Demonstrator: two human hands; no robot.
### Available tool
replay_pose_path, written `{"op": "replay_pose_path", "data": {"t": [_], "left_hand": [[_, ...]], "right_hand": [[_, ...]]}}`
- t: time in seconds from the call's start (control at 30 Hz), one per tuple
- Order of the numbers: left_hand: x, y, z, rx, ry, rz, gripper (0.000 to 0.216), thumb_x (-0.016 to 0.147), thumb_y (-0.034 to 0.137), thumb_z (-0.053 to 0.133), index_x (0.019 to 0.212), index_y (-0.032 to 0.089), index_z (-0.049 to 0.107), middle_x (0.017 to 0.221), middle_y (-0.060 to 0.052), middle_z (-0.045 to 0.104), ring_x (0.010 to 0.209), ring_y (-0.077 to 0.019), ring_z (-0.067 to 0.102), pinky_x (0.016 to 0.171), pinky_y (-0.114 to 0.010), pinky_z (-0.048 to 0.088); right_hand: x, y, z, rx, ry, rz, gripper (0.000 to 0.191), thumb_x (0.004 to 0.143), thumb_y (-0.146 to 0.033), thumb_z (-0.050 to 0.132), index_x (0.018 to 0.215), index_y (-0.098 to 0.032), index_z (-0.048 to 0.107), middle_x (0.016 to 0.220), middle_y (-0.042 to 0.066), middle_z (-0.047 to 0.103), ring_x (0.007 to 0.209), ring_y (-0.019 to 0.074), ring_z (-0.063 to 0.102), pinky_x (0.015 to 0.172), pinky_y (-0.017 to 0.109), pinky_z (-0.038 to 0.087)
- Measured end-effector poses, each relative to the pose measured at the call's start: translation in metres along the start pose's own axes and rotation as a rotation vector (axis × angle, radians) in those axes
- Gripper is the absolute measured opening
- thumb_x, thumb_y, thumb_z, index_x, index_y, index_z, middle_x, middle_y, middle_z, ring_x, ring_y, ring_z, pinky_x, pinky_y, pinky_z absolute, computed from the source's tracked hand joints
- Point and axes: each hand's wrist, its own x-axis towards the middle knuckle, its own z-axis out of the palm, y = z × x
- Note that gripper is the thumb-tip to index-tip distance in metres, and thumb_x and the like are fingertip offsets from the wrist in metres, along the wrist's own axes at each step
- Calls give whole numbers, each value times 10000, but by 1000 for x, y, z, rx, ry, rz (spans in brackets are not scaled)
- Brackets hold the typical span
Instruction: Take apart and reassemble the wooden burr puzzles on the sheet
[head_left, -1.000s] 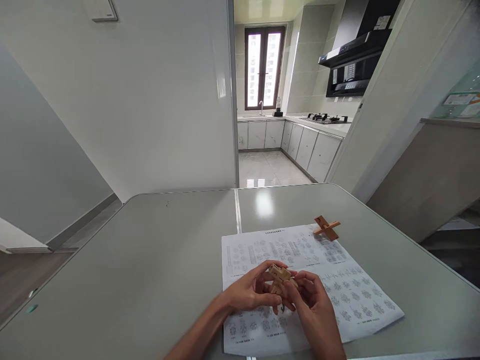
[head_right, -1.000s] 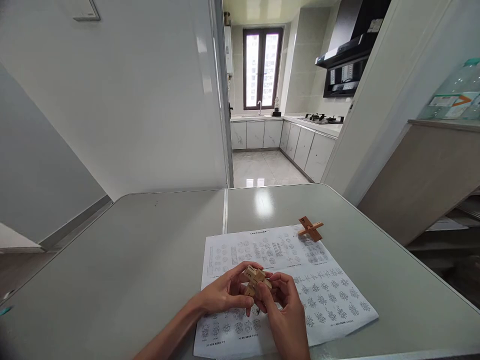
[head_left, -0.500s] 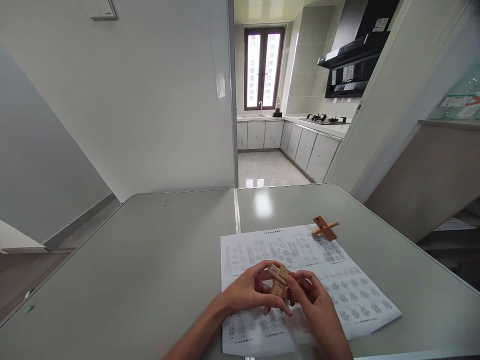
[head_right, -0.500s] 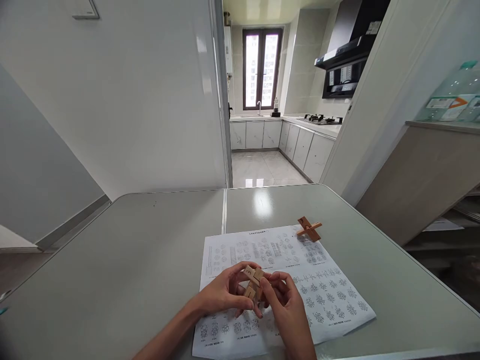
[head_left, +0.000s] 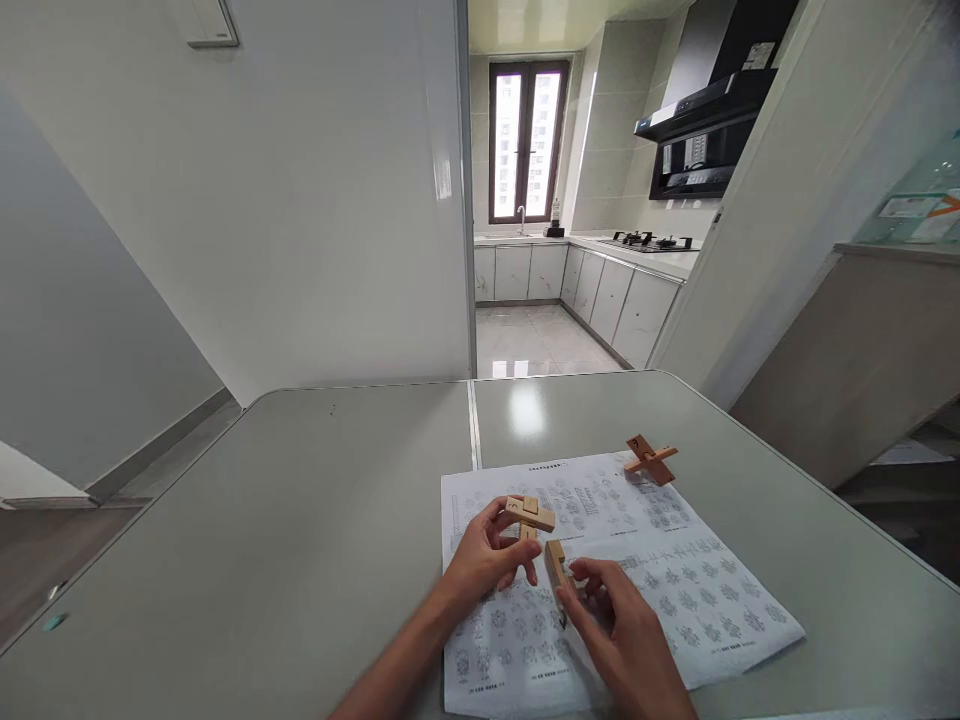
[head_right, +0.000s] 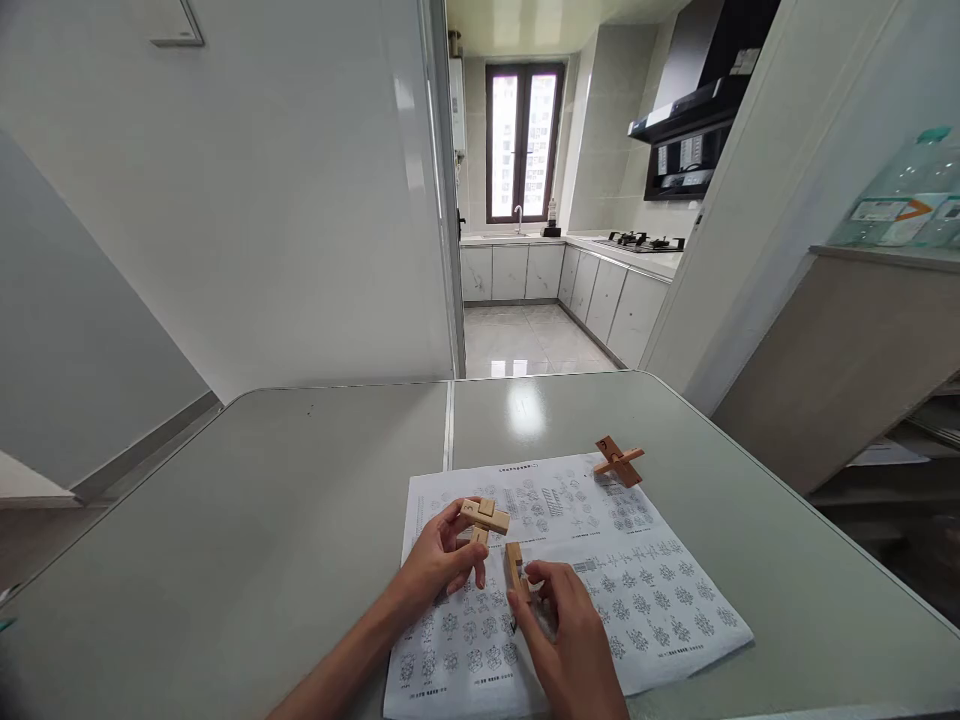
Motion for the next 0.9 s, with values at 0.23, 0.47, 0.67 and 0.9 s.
{"op": "replay_pose_path", "data": {"t": [0.23, 0.47, 0.67, 0.9], "left_hand": [[0, 0, 1, 2, 40, 5, 539, 772, 373, 859, 1179, 174, 568, 1357, -189, 650, 528, -82, 694, 328, -142, 318], [1, -3, -1, -1, 65, 17, 541, 766, 366, 865, 1183, 177, 577, 1391, -188, 628, 531, -74, 682, 322, -143, 323], [-2, 4, 2, 20, 78, 30, 585, 738, 312, 871, 1237, 208, 585, 1372, -148, 633, 584, -71, 661, 357, -141, 337], [-2, -1, 2, 41, 30, 21, 649, 679, 244, 886, 1256, 246, 589, 1271, -87, 637, 648, -84, 628, 357, -118, 336]], "right_hand": [[-1, 5, 5, -167, -83, -136, 237, 911, -462, 644, 1050, -284, 715, 1095, 88, 705, 1012, 297, 676, 858, 405, 572], [-2, 5, 2, -8, -50, -38, 348, 906, -567, 633, 1018, -247, 709, 1020, 96, 738, 897, 281, 690, 792, 370, 562], [3, 0, -9, 303, 12, 175, 564, 825, -711, 672, 1089, -212, 699, 908, 87, 764, 770, 256, 699, 658, 332, 571], [0, -14, -13, 538, -85, 138, 504, 911, -612, 657, 1208, -208, 704, 902, 80, 740, 751, 224, 656, 674, 330, 567]]}}
